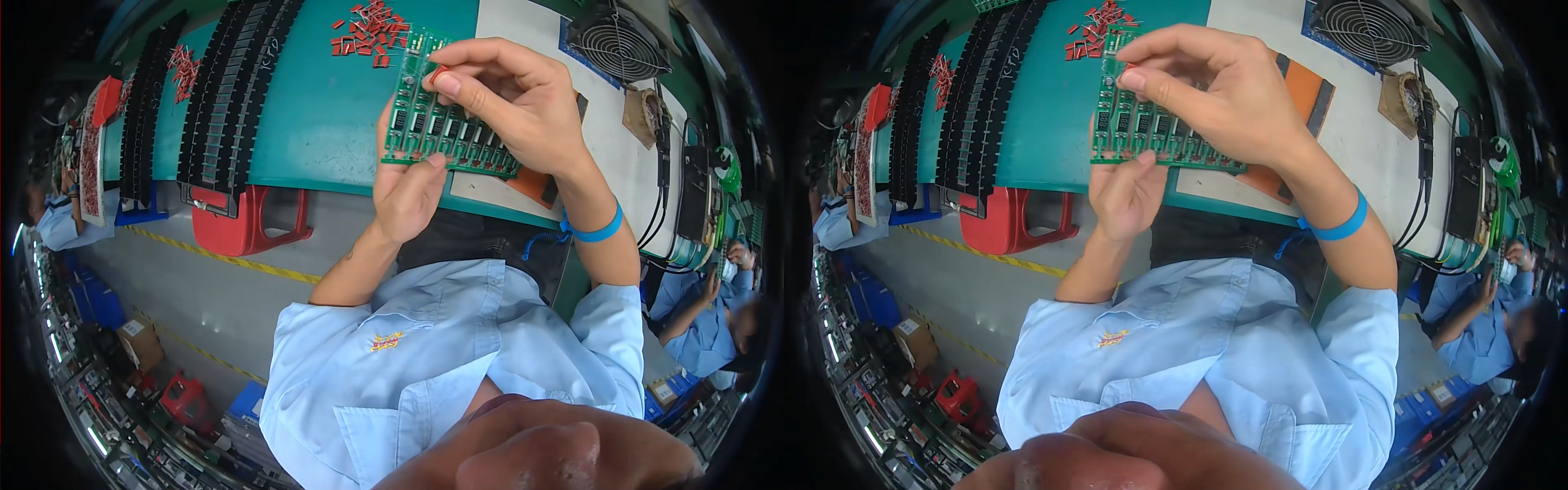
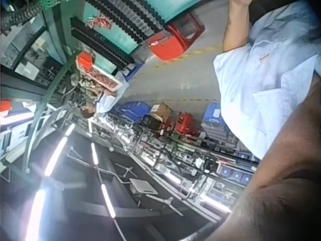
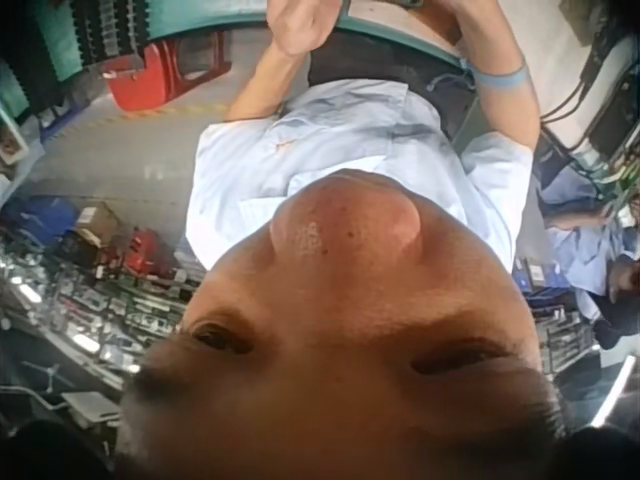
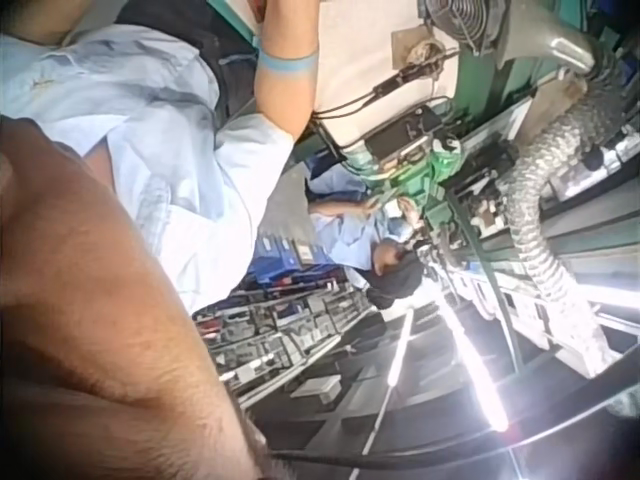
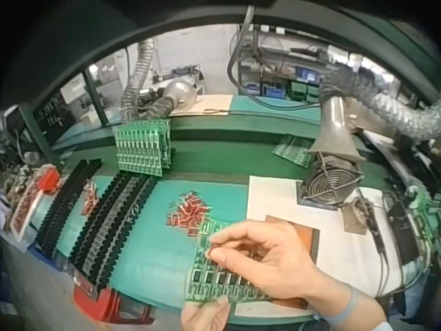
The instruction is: The person solders a circuit board panel using a soldering iron, inserts electronic components into another circuit board panel by hand, and covers the panel with a metal plate before placing it onto a base plate.
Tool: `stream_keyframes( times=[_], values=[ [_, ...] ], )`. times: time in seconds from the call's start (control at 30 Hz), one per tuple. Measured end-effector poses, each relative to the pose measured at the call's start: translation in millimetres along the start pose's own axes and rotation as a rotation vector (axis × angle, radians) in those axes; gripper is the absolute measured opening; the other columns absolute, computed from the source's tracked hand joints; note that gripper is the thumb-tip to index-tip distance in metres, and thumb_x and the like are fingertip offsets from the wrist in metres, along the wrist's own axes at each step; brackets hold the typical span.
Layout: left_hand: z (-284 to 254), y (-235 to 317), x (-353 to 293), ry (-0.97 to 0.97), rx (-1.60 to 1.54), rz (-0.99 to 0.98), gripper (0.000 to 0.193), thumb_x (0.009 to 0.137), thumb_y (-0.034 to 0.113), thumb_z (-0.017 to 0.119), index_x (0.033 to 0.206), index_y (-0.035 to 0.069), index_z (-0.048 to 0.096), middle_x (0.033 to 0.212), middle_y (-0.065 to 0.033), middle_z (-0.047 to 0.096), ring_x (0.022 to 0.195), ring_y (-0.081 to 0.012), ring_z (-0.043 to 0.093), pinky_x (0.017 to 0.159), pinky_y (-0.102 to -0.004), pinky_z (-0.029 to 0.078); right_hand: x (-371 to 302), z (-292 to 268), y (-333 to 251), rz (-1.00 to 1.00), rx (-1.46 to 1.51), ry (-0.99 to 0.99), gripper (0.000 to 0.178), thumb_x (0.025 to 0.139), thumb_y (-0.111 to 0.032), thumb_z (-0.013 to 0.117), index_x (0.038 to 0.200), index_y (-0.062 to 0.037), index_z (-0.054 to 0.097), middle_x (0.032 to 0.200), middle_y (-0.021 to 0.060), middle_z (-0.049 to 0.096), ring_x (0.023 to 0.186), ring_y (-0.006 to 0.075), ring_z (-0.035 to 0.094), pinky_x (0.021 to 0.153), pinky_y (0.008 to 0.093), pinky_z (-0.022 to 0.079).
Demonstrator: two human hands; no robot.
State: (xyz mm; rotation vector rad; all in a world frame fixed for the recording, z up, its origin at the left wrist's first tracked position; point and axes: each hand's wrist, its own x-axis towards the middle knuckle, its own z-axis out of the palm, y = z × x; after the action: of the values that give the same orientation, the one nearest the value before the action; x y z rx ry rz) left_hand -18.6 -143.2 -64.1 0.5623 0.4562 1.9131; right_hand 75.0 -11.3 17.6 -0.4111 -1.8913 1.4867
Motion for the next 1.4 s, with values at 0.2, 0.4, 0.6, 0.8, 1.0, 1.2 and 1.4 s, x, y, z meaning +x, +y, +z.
stream_keyframes(
  times=[0.2, 0.4, 0.6, 0.8, 1.0, 1.2, 1.4],
  values=[
    [2.6, -0.4, 0.6, -0.012, 0.030, -0.037, 0.081, 0.085, -0.014, 0.039, 0.158, 0.010, 0.016, 0.152, -0.0144, 0.040, 0.135, -0.0242, 0.045, 0.112, -0.0371, 0.037, 0.1, 4.0, 0.7, -0.026, 0.028, 0.044, 0.019, 0.087, -0.003, 0.074, 0.105, 0.0018, 0.073, 0.085, 0.0056, 0.074, 0.073, 0.0073, 0.065, 0.066, 0.0181, 0.052],
    [1.4, -0.7, 0.1, -0.027, 0.031, -0.028, 0.080, 0.084, -0.014, 0.040, 0.158, 0.009, 0.017, 0.152, -0.0146, 0.040, 0.136, -0.0245, 0.044, 0.112, -0.0373, 0.038, 0.4, -0.9, -3.0, 0.036, -0.035, -0.031, 0.022, 0.088, 0.000, 0.073, 0.110, 0.0033, 0.070, 0.092, 0.0107, 0.074, 0.084, 0.0127, 0.070, 0.077, 0.0199, 0.056],
    [0.5, -1.1, 0.2, -0.029, 0.030, -0.028, 0.080, 0.084, -0.014, 0.040, 0.157, 0.009, 0.017, 0.152, -0.0146, 0.040, 0.135, -0.0247, 0.045, 0.112, -0.0373, 0.038, 0.2, -1.2, -1.9, 0.031, -0.043, -0.035, 0.022, 0.087, 0.001, 0.074, 0.109, 0.0032, 0.071, 0.092, 0.0100, 0.074, 0.083, 0.0116, 0.069, 0.074, 0.0189, 0.055],
    [-2.6, -1.2, 0.4, -0.063, 0.036, -0.021, 0.080, 0.084, -0.014, 0.040, 0.157, 0.009, 0.017, 0.152, -0.0148, 0.040, 0.135, -0.0248, 0.045, 0.112, -0.0375, 0.038, 0.5, 1.4, -1.7, 0.023, -0.054, 0.009, 0.022, 0.087, 0.001, 0.075, 0.108, 0.0028, 0.071, 0.092, 0.0085, 0.074, 0.080, 0.0092, 0.067, 0.073, 0.0173, 0.054],
    [-2.2, -2.9, -0.1, -0.068, 0.034, -0.012, 0.080, 0.084, -0.014, 0.040, 0.157, 0.008, 0.017, 0.151, -0.0153, 0.041, 0.135, -0.0249, 0.046, 0.112, -0.0377, 0.037, 0.2, 2.6, -1.7, -0.005, -0.078, 0.055, 0.021, 0.086, 0.001, 0.075, 0.107, 0.0025, 0.072, 0.089, 0.0068, 0.073, 0.076, 0.0073, 0.064, 0.071, 0.0159, 0.053],
    [0.5, -2.8, -0.2, -0.059, 0.047, 0.002, 0.080, 0.083, -0.015, 0.039, 0.157, 0.008, 0.017, 0.150, -0.0159, 0.042, 0.135, -0.0249, 0.046, 0.113, -0.0381, 0.037, -0.5, 2.8, -2.7, 0.012, -0.093, 0.058, 0.020, 0.086, 0.001, 0.076, 0.105, 0.0024, 0.073, 0.088, 0.0064, 0.073, 0.074, 0.0070, 0.063, 0.069, 0.0158, 0.052],
    [-1.4, -3.3, -3.9, -0.052, 0.060, -0.012, 0.080, 0.084, -0.015, 0.039, 0.157, 0.008, 0.016, 0.150, -0.0164, 0.042, 0.135, -0.0252, 0.046, 0.112, -0.0377, 0.038, -0.9, 2.1, -5.0, 0.035, -0.101, 0.042, 0.019, 0.085, 0.002, 0.076, 0.104, 0.0029, 0.073, 0.088, 0.0065, 0.072, 0.073, 0.0068, 0.062, 0.068, 0.0155, 0.051]
  ],
)
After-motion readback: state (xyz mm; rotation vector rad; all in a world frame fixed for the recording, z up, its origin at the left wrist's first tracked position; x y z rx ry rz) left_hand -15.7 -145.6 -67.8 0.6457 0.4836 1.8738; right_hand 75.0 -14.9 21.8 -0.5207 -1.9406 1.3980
